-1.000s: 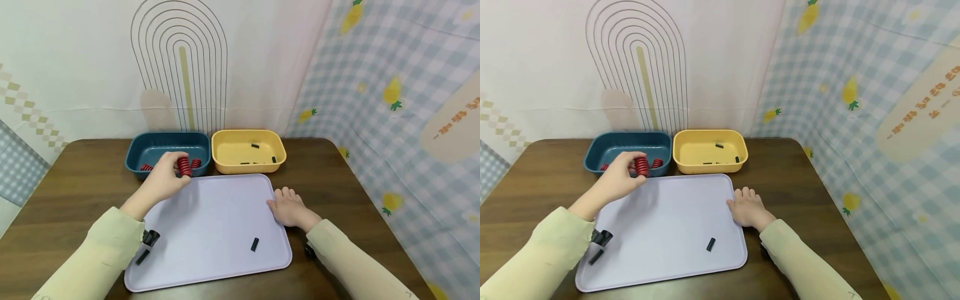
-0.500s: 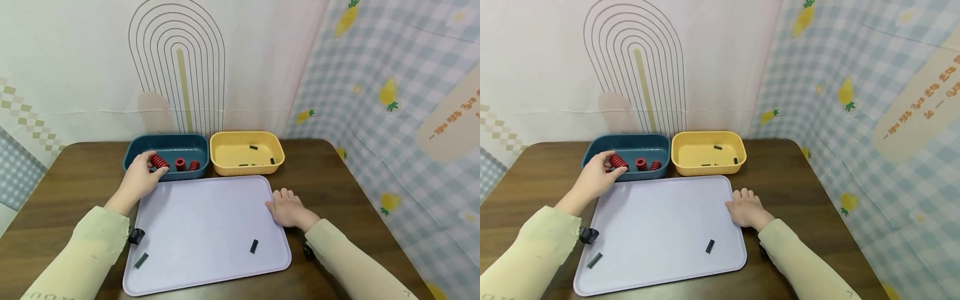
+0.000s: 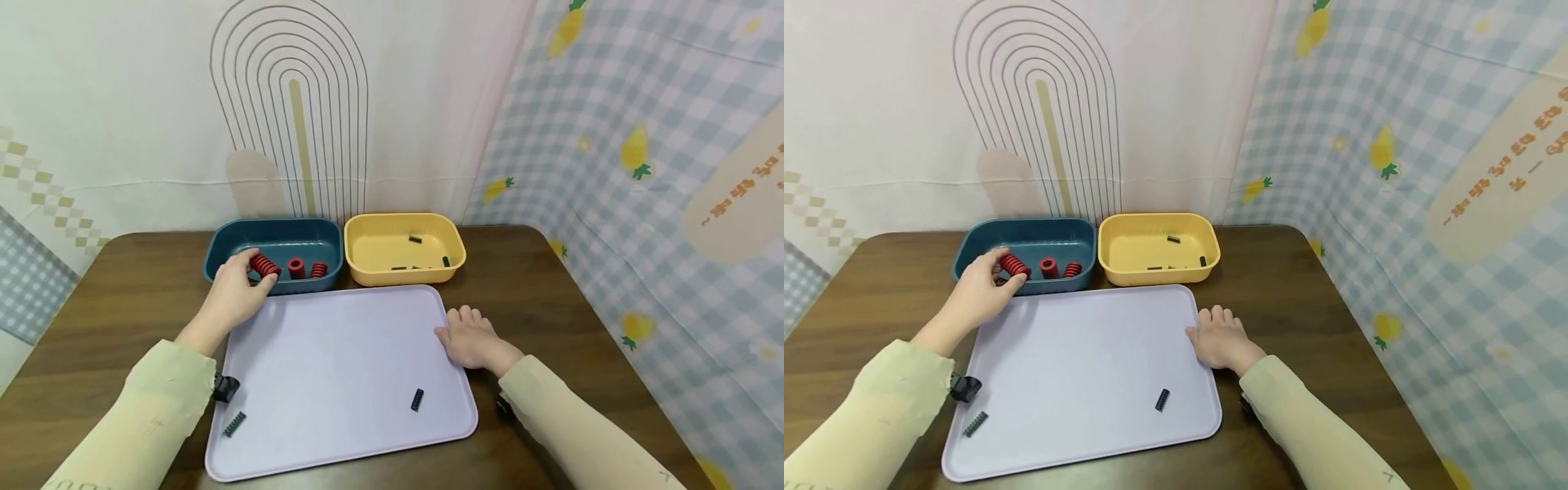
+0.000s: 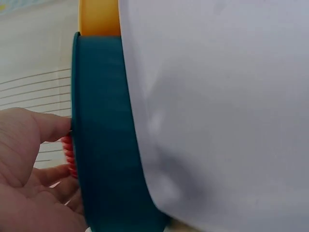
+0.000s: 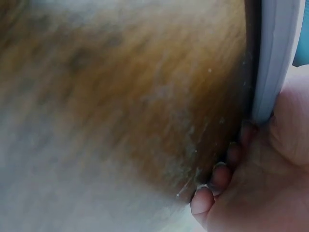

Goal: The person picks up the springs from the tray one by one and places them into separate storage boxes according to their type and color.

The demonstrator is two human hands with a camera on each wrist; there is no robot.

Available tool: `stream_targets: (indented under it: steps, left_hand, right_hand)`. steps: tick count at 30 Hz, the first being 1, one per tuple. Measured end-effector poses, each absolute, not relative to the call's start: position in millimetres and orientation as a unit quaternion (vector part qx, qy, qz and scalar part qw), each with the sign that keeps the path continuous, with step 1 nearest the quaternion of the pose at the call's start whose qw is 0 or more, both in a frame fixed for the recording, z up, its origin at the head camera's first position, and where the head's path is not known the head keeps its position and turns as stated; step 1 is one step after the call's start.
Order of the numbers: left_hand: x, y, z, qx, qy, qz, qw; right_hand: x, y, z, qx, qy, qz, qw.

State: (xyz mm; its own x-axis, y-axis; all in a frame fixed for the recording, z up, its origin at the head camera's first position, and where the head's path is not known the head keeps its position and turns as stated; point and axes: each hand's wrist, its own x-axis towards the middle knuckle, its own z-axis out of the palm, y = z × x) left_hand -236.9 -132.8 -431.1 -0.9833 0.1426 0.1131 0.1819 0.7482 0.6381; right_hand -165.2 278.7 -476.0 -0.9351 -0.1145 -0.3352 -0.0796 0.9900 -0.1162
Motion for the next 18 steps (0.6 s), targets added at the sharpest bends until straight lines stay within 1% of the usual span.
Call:
stream_targets:
  steps: [5, 8, 11, 16, 18]
  left_hand:
    - [-229, -140, -427, -0.091, -0.944, -0.317, -0.010]
    - [-224, -145, -424, -0.091, -0.945, -0.314, -0.014]
    - [-221, -148, -423, -0.092, -0.943, -0.319, -0.005]
    - [-219, -147, -425, -0.116, -0.939, -0.322, 0.035]
    - [-221, -145, -428, -0.131, -0.939, -0.316, 0.042]
  right_hand:
    - [-162, 274, -469, -0.045, 0.981, -0.058, 0.177]
    - [-162, 273, -468, -0.047, 0.982, -0.059, 0.175]
    - [-161, 275, -470, -0.051, 0.982, -0.058, 0.174]
    - [-161, 275, -469, -0.053, 0.983, -0.059, 0.168]
    - [-160, 274, -470, -0.051, 0.983, -0.056, 0.169]
